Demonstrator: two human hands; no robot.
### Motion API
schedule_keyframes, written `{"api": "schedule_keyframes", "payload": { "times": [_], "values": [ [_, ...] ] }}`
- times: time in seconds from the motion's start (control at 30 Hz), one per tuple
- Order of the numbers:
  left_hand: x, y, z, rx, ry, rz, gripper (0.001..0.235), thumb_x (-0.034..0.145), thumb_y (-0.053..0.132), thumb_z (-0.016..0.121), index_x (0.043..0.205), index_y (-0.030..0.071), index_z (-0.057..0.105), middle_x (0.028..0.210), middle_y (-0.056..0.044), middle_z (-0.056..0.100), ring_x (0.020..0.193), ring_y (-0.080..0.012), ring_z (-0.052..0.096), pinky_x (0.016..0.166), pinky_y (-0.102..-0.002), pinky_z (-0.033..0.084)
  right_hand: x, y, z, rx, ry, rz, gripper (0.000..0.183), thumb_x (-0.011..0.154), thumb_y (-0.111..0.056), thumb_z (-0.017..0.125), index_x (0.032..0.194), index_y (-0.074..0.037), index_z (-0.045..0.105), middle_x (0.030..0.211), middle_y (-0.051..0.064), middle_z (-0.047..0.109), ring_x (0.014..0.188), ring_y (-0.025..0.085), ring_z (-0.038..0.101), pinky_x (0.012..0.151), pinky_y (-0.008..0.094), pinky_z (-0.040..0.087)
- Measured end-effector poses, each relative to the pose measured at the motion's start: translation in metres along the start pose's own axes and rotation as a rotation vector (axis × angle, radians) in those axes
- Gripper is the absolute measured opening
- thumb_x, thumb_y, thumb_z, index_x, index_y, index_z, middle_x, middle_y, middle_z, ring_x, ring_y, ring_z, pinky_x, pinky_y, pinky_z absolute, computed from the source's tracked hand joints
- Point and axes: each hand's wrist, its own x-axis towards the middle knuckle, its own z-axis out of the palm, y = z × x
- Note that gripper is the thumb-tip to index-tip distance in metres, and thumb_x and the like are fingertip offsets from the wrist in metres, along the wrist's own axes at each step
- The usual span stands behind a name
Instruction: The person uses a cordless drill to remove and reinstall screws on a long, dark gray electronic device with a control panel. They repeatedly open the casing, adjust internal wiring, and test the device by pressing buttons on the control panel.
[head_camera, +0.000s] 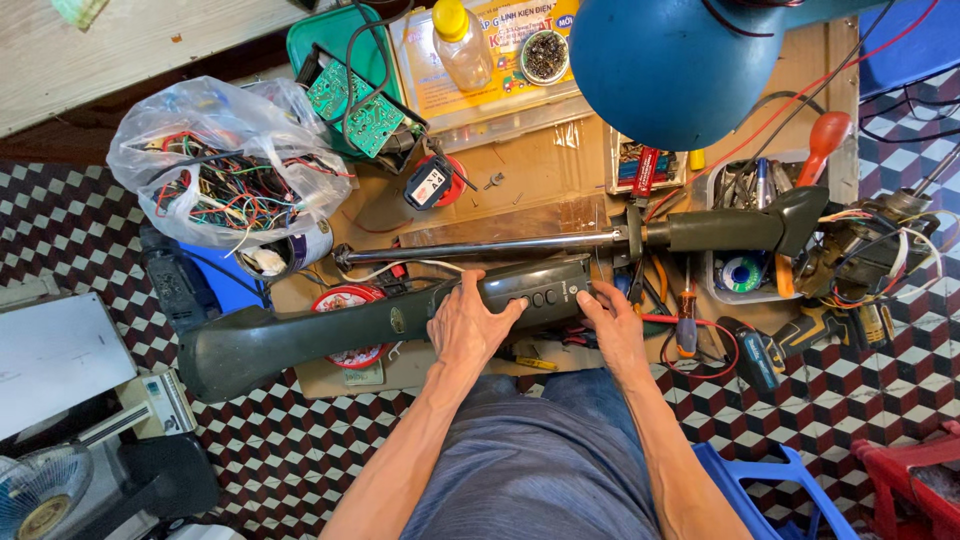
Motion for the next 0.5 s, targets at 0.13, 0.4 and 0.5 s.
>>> {"api": "schedule_keyframes", "payload": {
  "times": [0.13, 0.4, 0.5],
  "values": [
    [-0.003, 0.002, 0.0, 0.049, -0.015, 0.029, 0.083, 0.07, 0.054, 0.084, 0.133, 0.007, 0.057, 0.112, -0.021, 0.07, 0.107, -0.0371, 0.066, 0.087, -0.051, 0.053, -0.002, -0.005, -0.001, -0.024, 0.012, 0.03, 0.067, 0.09, -0.038, 0.069, 0.143, -0.001, 0.053, 0.138, 0.017, 0.063, 0.12, 0.023, 0.065, 0.101, 0.037, 0.052],
    [0.007, 0.015, 0.002, 0.1, 0.033, 0.119, 0.079, 0.065, 0.058, 0.087, 0.117, 0.002, 0.066, 0.11, -0.02, 0.068, 0.106, -0.0378, 0.065, 0.083, -0.054, 0.053, -0.003, -0.007, -0.002, -0.059, -0.001, 0.043, 0.067, 0.09, -0.041, 0.069, 0.144, -0.003, 0.054, 0.139, 0.018, 0.062, 0.12, 0.024, 0.065, 0.101, 0.036, 0.051],
    [0.011, 0.017, 0.0, 0.122, -0.012, 0.098, 0.077, 0.065, 0.057, 0.087, 0.116, 0.003, 0.067, 0.11, -0.019, 0.068, 0.106, -0.0375, 0.065, 0.083, -0.054, 0.053, -0.001, -0.006, -0.001, -0.043, 0.004, 0.049, 0.065, 0.09, -0.04, 0.069, 0.143, -0.004, 0.055, 0.138, 0.017, 0.062, 0.117, 0.022, 0.065, 0.099, 0.036, 0.052]
  ]
}}
